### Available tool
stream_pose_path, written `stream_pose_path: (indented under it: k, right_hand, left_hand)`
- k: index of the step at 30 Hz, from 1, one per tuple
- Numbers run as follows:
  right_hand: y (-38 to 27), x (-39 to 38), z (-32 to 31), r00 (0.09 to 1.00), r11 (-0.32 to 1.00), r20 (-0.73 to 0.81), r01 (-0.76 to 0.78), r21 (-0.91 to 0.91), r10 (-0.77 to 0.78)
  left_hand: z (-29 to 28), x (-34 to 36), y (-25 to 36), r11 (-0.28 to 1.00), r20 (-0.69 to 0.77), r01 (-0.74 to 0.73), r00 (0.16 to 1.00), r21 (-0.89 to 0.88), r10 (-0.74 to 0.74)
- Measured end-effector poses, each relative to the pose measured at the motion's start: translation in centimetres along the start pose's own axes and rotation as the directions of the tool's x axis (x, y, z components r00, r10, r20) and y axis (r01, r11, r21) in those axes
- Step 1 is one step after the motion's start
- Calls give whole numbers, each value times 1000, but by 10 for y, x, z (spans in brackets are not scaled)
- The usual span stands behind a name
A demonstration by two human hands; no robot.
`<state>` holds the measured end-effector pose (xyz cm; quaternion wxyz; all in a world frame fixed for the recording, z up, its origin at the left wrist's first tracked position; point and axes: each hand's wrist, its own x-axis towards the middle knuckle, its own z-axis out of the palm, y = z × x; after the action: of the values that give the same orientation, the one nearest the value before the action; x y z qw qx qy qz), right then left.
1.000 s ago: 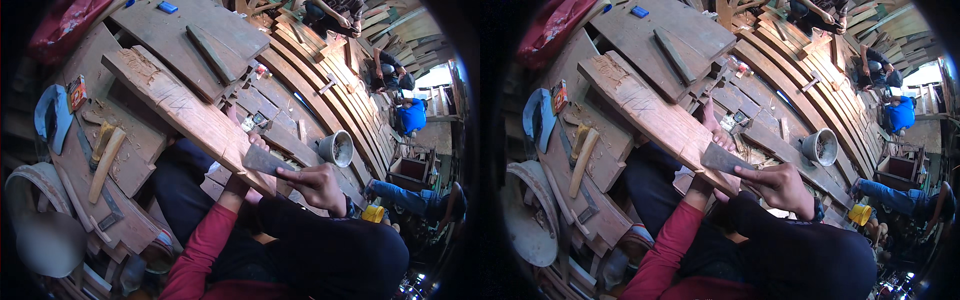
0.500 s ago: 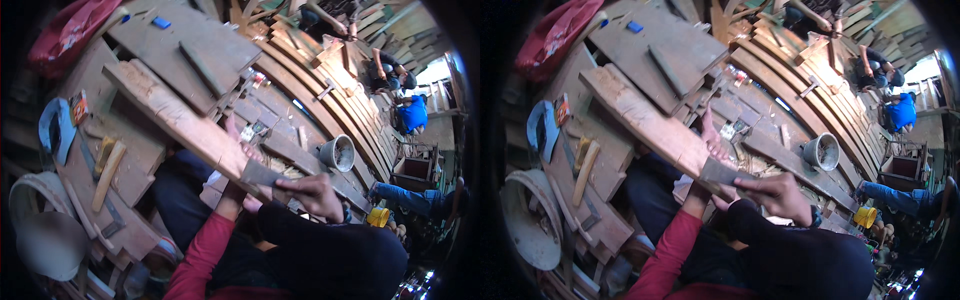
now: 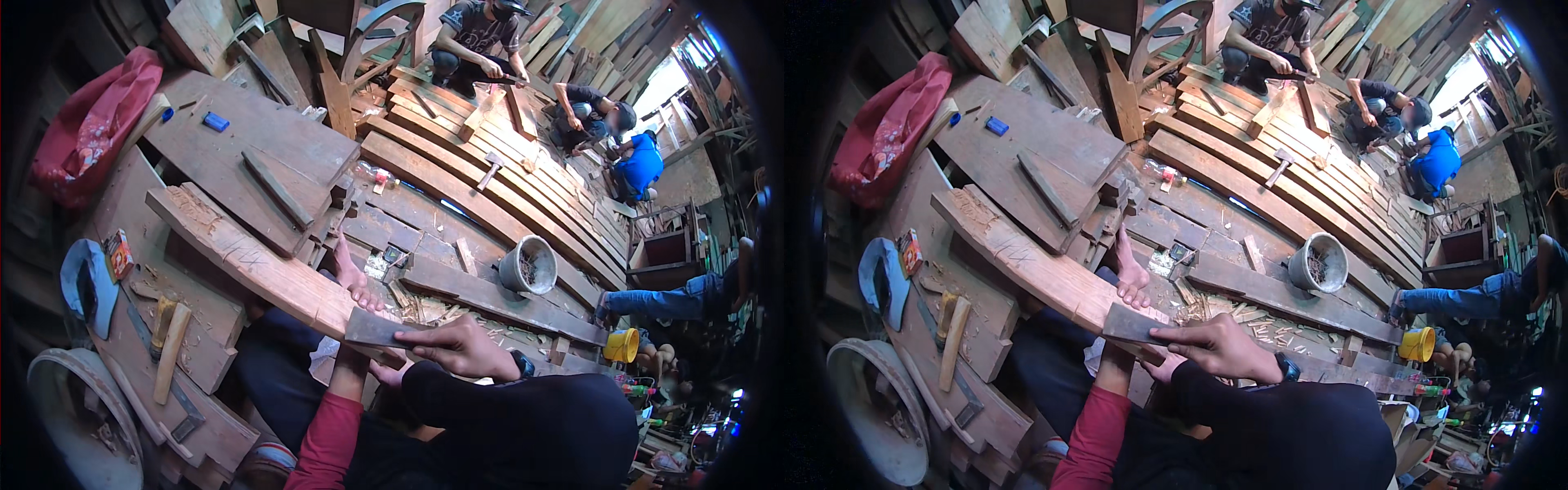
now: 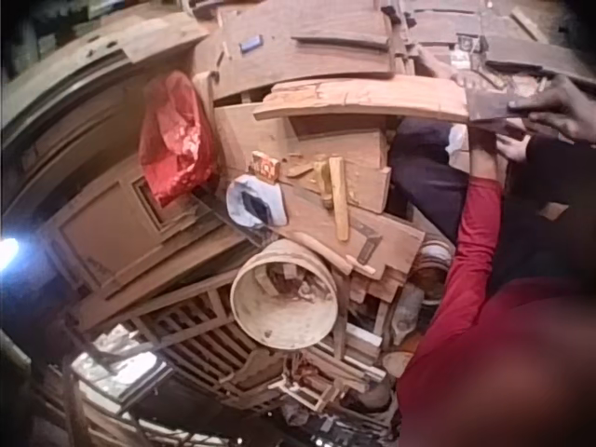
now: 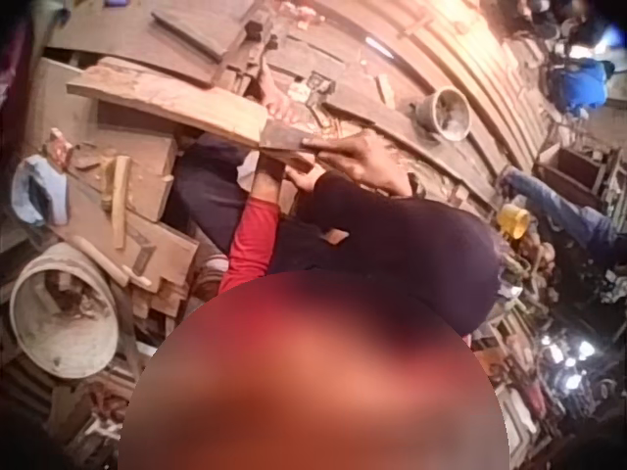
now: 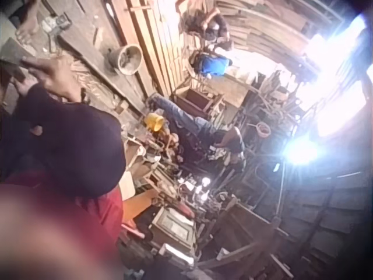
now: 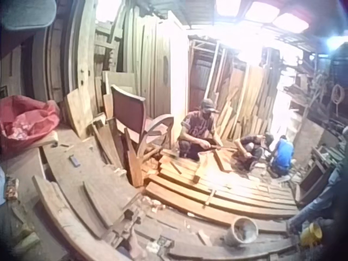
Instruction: Chiseling a rectangular notch into a piece of wood using a wood chisel and hand pressure/hammering.
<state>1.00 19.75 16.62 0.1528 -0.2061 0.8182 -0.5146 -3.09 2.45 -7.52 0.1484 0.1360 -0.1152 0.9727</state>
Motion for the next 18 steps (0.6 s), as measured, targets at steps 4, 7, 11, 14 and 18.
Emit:
stream_pose_path:
  k: [4, 7, 11, 14, 18]
  right_hand:
    - [2, -3, -5, 990, 995, 109, -88, -49, 93]
    - [1, -3, -6, 990, 997, 115, -79, -27, 81]
    - [7, -8, -12, 972, 981, 139, -187, -48, 191]
    - [16, -13, -11, 950, 952, 164, -233, -198, 267]
    - [1, -12, -8, 935, 944, 166, -286, -162, 312]
  left_hand:
    - [-4, 7, 3, 997, 81, 73, 994, -15, -71]
    - [-6, 3, 9, 999, 48, 46, 998, 19, -47]
    - [-3, 0, 10, 996, 47, 90, 995, -11, -89]
    - [-12, -7, 18, 992, 65, 116, 991, -44, -113]
    - [-22, -13, 25, 993, 39, 118, 992, -30, -116]
